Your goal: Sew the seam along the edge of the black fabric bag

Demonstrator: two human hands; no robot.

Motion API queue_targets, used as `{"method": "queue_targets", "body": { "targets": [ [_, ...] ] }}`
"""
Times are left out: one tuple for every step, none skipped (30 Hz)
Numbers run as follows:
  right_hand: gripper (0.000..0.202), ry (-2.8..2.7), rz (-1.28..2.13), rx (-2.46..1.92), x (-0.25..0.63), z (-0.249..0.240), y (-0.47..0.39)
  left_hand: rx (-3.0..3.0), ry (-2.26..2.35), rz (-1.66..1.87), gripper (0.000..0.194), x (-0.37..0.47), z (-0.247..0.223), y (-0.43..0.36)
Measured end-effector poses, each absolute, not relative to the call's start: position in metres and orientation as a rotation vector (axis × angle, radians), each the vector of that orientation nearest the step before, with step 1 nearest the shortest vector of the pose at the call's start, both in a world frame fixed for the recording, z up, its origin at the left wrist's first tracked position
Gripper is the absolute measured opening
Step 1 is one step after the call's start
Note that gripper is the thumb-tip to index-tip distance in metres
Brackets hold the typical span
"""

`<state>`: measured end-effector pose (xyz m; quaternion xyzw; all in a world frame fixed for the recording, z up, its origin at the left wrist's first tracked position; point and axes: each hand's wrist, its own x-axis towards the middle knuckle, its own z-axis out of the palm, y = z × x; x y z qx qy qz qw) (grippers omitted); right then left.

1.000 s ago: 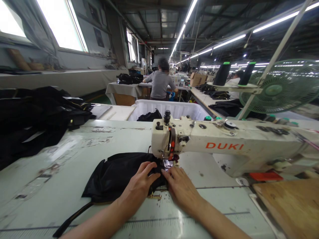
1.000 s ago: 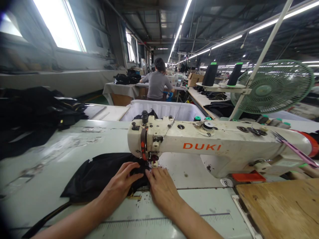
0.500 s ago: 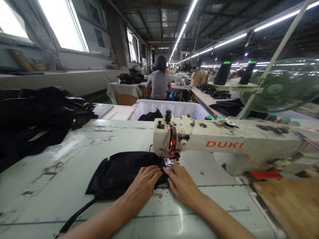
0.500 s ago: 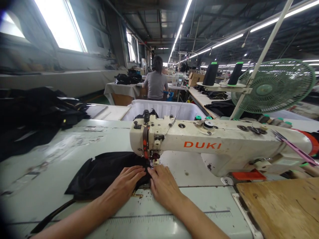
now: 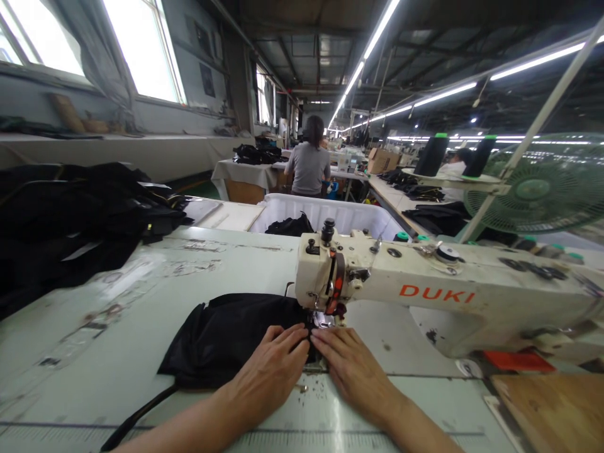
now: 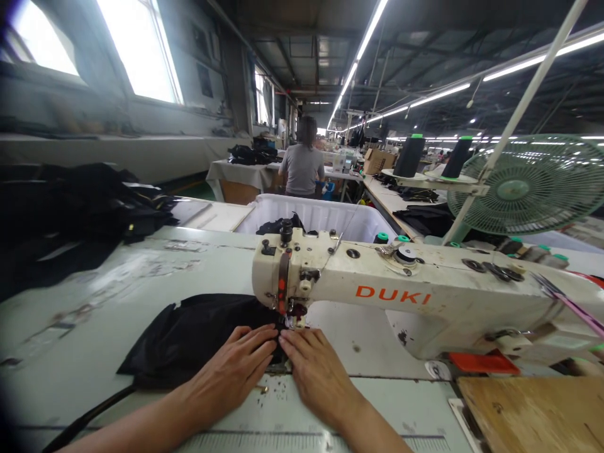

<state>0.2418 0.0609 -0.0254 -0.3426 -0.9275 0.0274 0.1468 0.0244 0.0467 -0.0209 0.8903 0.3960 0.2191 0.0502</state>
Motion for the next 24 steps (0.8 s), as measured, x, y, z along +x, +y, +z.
{"method": "queue_targets", "body": {
  "targets": [
    [0.059,-2.678,0.08,-0.97,0.242,-0.025,0.061,2.713,1.206,0.644,0.02,0.025,-0.022,0.047],
    [0.059,-2.681,0.076,-0.961,0.242,-0.025,0.061,2.716,1.207,0.622,0.02,0.025,-0.023,0.047],
    [0.058,-2.68,0.068,-0.959,0.242,-0.025,0.061,2.717,1.209,0.601,0.021,0.025,-0.024,0.047],
    [0.057,-2.678,0.058,-0.963,0.241,-0.026,0.061,2.718,1.213,0.59,0.022,0.025,-0.025,0.047],
    [0.056,-2.676,0.047,-0.968,0.24,-0.026,0.061,2.716,1.221,0.586,0.023,0.025,-0.026,0.048],
    [0.056,-2.676,0.035,-0.975,0.24,-0.027,0.061,2.711,1.232,0.587,0.024,0.025,-0.026,0.048],
    [0.056,-2.672,0.021,-0.983,0.239,-0.028,0.061,2.703,1.241,0.584,0.025,0.025,-0.026,0.048],
    [0.055,-2.668,0.008,-0.992,0.238,-0.03,0.061,2.694,1.244,0.582,0.025,0.025,-0.026,0.049],
    [0.054,-2.661,-0.005,-0.998,0.237,-0.032,0.061,2.684,1.24,0.577,0.024,0.025,-0.025,0.049],
    [0.052,-2.648,-0.024,-1.0,0.236,-0.034,0.06,2.673,1.232,0.566,0.023,0.025,-0.024,0.05],
    [0.05,-2.628,-0.05,-0.999,0.236,-0.036,0.06,2.661,1.224,0.552,0.022,0.024,-0.023,0.05],
    [0.047,-2.603,-0.083,-0.99,0.235,-0.038,0.061,2.649,1.217,0.542,0.021,0.024,-0.022,0.051],
    [0.045,-2.579,-0.117,-0.977,0.234,-0.039,0.061,2.638,1.211,0.535,0.02,0.023,-0.02,0.052],
    [0.043,-2.561,-0.148,-0.961,0.234,-0.04,0.062,2.628,1.208,0.532,0.02,0.022,-0.019,0.052],
    [0.043,-2.549,-0.175,-0.949,0.233,-0.041,0.062,2.62,1.206,0.532,0.021,0.021,-0.017,0.053],
    [0.043,-2.543,-0.198,-0.939,0.233,-0.042,0.063,2.614,1.202,0.539,0.02,0.02,-0.015,0.054],
    [0.043,-2.545,-0.216,-0.929,0.233,-0.042,0.064,2.613,1.19,0.539,0.019,0.018,-0.014,0.055],
    [0.043,-2.55,-0.234,-0.922,0.233,-0.043,0.065,2.614,1.175,0.531,0.018,0.017,-0.012,0.055],
    [0.043,-2.553,-0.254,-0.914,0.233,-0.043,0.066,2.617,1.156,0.523,0.018,0.015,-0.011,0.057],
    [0.041,-2.55,-0.28,-0.9,0.233,-0.043,0.067,2.623,1.138,0.522,0.018,0.014,-0.009,0.058],
    [0.039,-2.538,-0.309,-0.888,0.233,-0.043,0.068,2.629,1.121,0.521,0.018,0.013,-0.008,0.058],
    [0.036,-2.52,-0.341,-0.873,0.232,-0.043,0.069,2.633,1.113,0.526,0.018,0.012,-0.008,0.059],
    [0.034,-2.495,-0.375,-0.861,0.231,-0.044,0.07,2.634,1.115,0.536,0.018,0.012,-0.007,0.06],
    [0.031,-2.464,-0.407,-0.851,0.23,-0.044,0.07,2.629,1.124,0.548,0.018,0.012,-0.007,0.06]
  ]
}}
